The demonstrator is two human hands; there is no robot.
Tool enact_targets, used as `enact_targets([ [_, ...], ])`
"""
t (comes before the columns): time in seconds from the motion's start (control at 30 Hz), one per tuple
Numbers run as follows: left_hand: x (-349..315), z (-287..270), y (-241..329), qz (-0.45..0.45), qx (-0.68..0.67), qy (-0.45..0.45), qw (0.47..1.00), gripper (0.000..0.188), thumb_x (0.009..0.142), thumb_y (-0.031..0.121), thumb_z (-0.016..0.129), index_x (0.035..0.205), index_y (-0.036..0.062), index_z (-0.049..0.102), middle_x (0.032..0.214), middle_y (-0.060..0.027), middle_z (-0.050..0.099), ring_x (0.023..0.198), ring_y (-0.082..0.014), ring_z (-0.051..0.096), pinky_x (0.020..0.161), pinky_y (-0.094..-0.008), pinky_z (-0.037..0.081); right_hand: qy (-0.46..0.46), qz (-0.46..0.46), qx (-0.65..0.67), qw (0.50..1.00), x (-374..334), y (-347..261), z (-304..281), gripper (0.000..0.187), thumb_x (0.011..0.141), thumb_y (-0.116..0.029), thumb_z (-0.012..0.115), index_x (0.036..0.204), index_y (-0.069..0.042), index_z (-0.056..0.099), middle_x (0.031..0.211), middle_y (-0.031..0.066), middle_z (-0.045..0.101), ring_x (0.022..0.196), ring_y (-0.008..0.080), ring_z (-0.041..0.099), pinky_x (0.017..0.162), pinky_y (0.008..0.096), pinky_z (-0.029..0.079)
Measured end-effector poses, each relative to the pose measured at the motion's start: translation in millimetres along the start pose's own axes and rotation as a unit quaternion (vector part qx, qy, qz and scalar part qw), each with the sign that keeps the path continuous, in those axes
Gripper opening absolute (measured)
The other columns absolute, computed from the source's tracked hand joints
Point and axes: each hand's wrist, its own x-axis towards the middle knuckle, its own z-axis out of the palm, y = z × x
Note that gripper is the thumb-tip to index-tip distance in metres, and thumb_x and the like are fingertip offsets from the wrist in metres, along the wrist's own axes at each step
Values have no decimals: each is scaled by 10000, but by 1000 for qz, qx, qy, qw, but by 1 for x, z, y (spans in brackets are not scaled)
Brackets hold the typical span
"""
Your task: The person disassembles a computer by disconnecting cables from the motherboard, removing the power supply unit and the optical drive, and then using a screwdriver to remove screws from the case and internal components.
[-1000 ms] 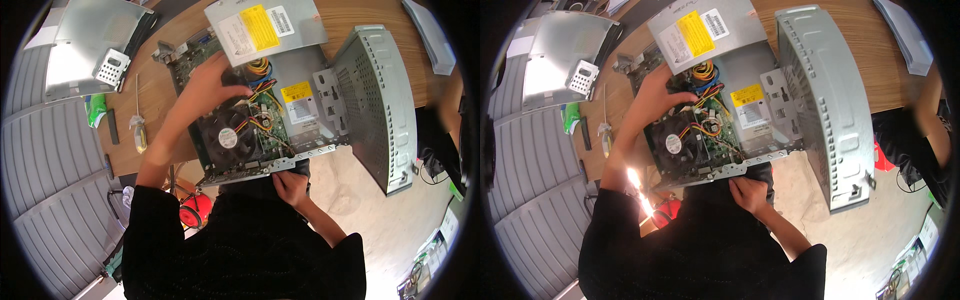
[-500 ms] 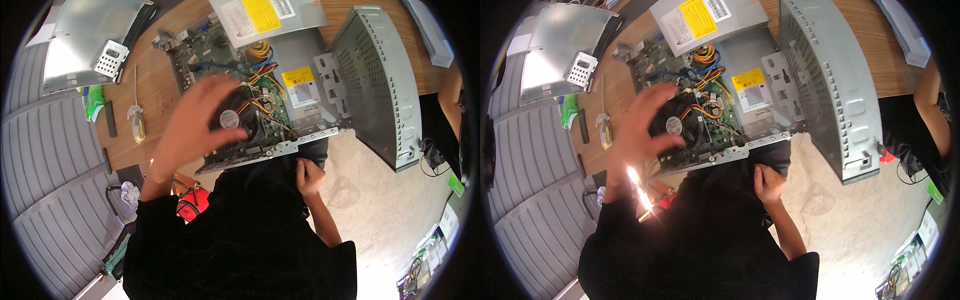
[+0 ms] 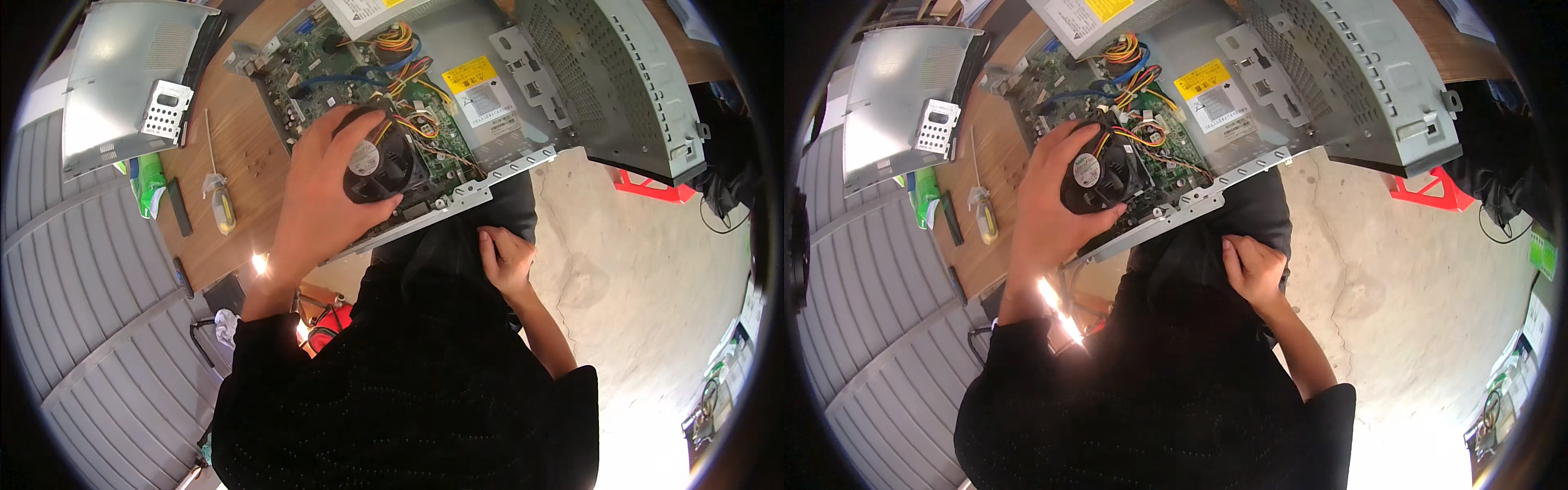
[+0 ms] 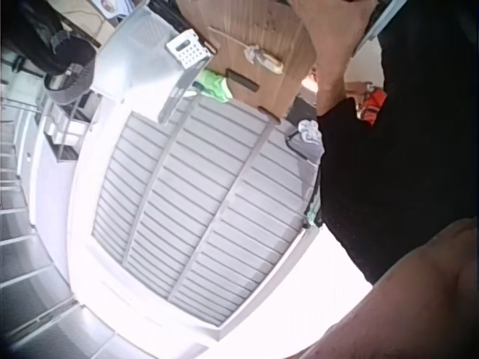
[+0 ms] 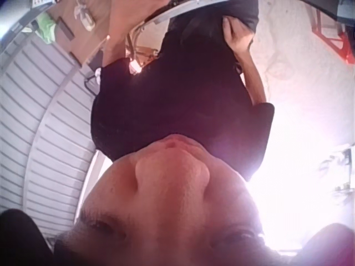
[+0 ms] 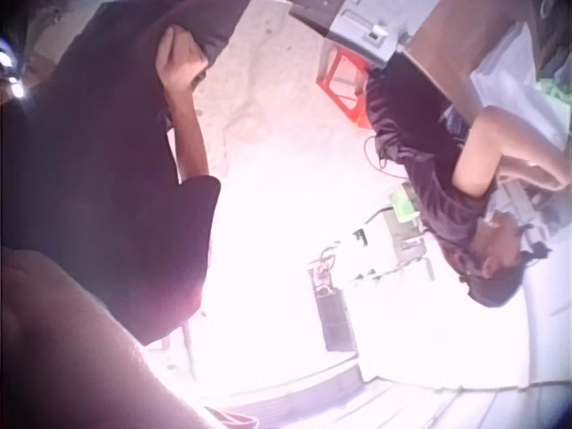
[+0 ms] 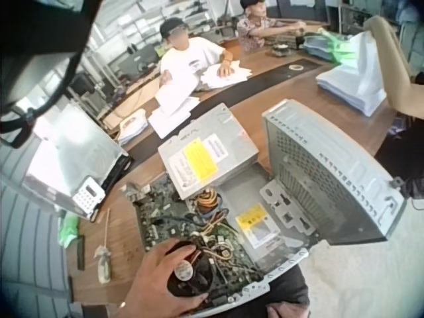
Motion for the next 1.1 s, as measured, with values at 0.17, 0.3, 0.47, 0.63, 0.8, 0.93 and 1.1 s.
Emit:
enact_targets([
  [0.17,-1,1,-3,25,-4,20,999,890,544,84,905,1362,115,554,1387,-150,549,1262,-364,543,1067,-437,438,5,-9,-31,999,2,-2,7,42,875,-18,671,852,-28,705,711,97,672,547,237,632,514,318,480],
  [0.3,3,1,-4,33,-7,36,999,884,533,113,915,1342,102,560,1353,-139,591,1258,-346,553,1060,-439,437,-16,7,-43,999,4,-2,5,30,863,-32,689,837,-32,703,710,92,668,565,242,644,525,327,496],
  [0.47,2,3,-8,44,-25,36,998,888,524,112,917,1335,79,557,1345,-138,596,1256,-352,552,1066,-445,429,-26,14,-40,999,4,-2,6,34,869,-36,686,842,-33,706,706,94,667,552,243,635,517,327,491],
  [0.63,-1,2,-11,49,-17,22,998,943,526,122,924,1377,66,520,1377,-145,569,1273,-365,530,1085,-447,407,-19,13,-46,999,4,-2,8,37,873,-38,685,845,-38,710,699,93,665,540,242,629,509,324,484],
  [0.8,-18,-1,-16,1,-42,41,998,1105,549,124,936,1502,69,380,1471,-200,434,1341,-388,443,1121,-459,368,-1,5,-58,998,3,-1,9,32,869,-32,688,854,-42,715,699,92,667,535,237,628,506,324,476],
  [0.93,-28,3,-24,-10,-46,6,999,1134,546,122,944,1516,68,358,1474,-210,409,1356,-387,420,1123,-457,371,-3,1,-50,999,3,0,10,31,869,-27,687,856,-39,713,697,92,666,537,236,628,508,325,475],
  [1.1,-24,13,-33,-10,-91,54,994,1096,531,117,949,1476,61,396,1400,-189,457,1300,-362,478,1078,-428,422,-9,1,-45,999,4,-1,8,36,872,-20,682,856,-35,710,712,94,677,556,238,641,523,322,492],
])
